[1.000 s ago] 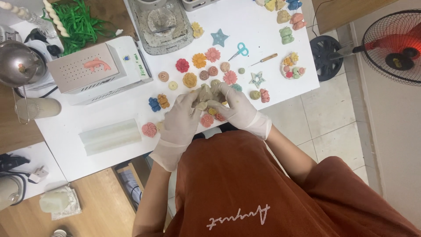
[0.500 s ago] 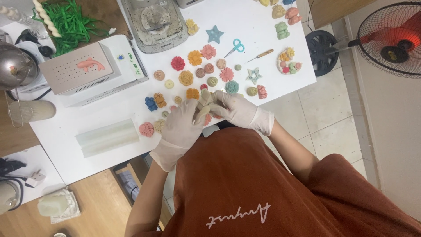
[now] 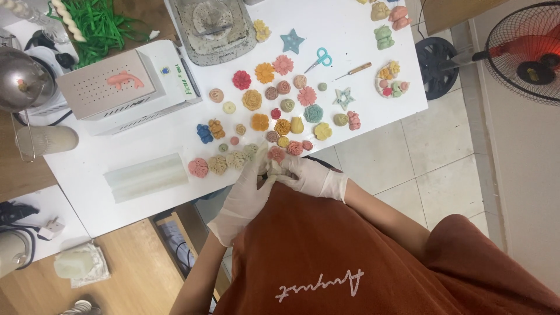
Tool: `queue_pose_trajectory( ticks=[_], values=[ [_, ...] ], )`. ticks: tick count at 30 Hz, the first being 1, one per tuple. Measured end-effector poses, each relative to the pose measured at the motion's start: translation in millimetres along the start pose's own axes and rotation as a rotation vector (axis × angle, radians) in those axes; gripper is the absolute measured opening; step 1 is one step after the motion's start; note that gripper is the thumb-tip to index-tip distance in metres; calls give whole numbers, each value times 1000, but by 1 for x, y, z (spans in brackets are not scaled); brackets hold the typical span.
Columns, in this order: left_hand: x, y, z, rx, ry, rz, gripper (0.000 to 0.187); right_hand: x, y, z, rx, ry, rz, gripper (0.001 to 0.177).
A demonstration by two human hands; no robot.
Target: The person is inspecting and cleaning small decorative candles.
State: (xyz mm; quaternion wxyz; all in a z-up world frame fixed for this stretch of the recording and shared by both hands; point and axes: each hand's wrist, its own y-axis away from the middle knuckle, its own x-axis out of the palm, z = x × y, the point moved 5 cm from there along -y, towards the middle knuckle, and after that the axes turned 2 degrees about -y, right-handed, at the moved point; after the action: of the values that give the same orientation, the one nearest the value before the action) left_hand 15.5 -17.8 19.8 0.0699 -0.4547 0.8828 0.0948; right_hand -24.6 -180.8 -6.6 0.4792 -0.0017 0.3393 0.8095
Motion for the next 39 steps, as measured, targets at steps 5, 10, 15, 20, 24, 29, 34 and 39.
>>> queue_pose_trajectory(
  ticks=[5,10,15,20,24,29,34,39],
  values=[
    [-1,-7,2,-216,-59,115,54,-9,-5,5,-73,79,-161,27],
    [-2,-12,0,-96,60,-57,45,-31,2,30,-15,10,-287,27],
    [-10,-15,-25,-139,325,-141,52,-54,22,54,-369,-86,-495,27],
    [-19,-16,-47,-37,217,-158,47,-61,25,70,-321,-107,-509,36],
    [-22,-19,-62,124,-243,-163,54,-60,20,64,-165,-134,-530,38],
    [-26,-24,-80,362,-787,-328,48,-64,22,70,-342,6,-580,35],
    [-22,-25,-64,477,-942,-286,30,-69,17,70,-332,177,-561,33],
    [-19,-32,-52,407,-825,-235,25,-72,10,61,-410,223,-497,32]
  ],
)
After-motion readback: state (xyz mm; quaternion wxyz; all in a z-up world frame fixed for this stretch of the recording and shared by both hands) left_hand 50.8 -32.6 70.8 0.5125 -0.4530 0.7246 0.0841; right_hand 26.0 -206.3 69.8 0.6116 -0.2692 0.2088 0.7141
